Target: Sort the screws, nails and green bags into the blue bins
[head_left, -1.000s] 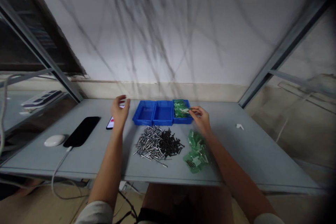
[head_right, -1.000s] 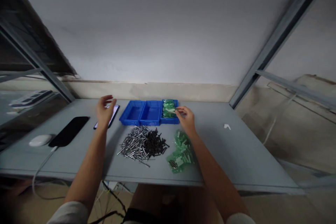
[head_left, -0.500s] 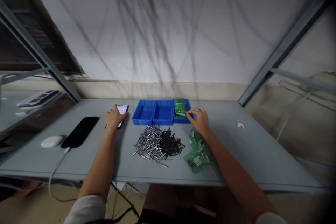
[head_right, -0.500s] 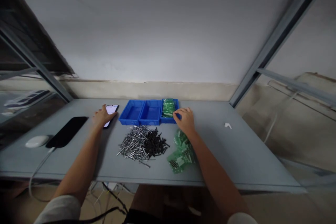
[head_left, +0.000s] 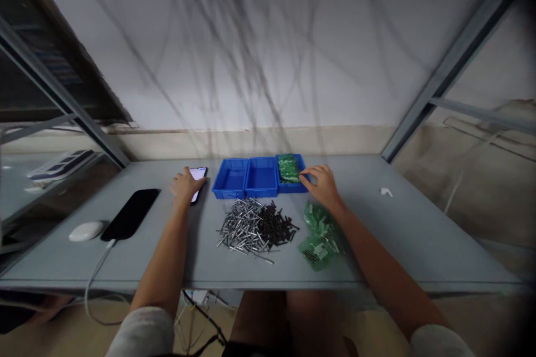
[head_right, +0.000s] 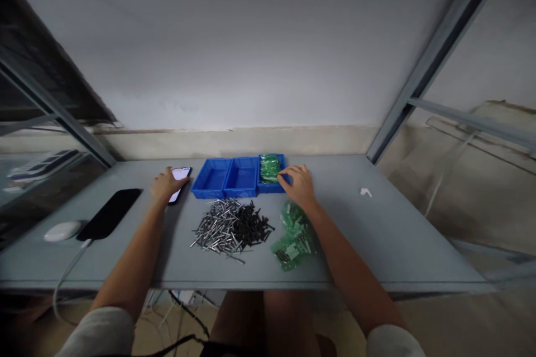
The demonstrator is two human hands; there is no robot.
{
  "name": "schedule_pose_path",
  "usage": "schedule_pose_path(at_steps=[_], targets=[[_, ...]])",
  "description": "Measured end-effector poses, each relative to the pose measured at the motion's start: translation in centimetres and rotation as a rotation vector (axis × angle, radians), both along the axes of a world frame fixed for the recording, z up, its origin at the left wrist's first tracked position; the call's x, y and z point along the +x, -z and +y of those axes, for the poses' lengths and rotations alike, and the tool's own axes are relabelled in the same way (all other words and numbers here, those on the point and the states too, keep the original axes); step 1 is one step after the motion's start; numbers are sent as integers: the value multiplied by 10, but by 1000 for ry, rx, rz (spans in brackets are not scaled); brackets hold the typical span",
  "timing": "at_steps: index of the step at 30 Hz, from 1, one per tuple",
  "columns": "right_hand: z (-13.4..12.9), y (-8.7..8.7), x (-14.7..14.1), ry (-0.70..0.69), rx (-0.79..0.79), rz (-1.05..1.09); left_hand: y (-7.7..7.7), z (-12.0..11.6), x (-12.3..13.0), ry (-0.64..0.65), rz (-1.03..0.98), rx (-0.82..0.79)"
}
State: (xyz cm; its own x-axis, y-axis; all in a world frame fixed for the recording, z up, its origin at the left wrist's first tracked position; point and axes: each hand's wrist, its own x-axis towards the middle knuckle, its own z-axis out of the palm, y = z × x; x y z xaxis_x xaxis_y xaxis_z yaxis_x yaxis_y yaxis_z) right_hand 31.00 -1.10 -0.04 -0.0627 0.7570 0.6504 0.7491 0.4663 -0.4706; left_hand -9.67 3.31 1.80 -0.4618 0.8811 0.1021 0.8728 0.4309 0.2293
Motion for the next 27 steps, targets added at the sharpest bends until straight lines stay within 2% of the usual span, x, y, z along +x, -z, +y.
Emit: schedule_pose_path(at_steps=[6, 9, 11, 14, 18, 22, 27], targets=[[-7, -16, -1, -42, 17, 18, -1, 0, -6, 50, 9, -56], [-14, -27, 1, -92, -36, -12, 0, -2, -5, 37, 23, -50], [-20, -35, 6, -124, -160, -68, 0, -3, -5, 34, 26, -50], [-28, -42, 18, -177, -471, -196, 0, -7, -6, 38, 30, -56], [-30, -41, 30, -194, -733, -377, 1, -11, -8, 41, 51, -52], [-25, -36, 30, -253, -856, -452, 0, -13, -6, 46, 61, -52], [-20, -29, 29, -355, -859, -364, -2, -13, -6, 48, 63, -61]])
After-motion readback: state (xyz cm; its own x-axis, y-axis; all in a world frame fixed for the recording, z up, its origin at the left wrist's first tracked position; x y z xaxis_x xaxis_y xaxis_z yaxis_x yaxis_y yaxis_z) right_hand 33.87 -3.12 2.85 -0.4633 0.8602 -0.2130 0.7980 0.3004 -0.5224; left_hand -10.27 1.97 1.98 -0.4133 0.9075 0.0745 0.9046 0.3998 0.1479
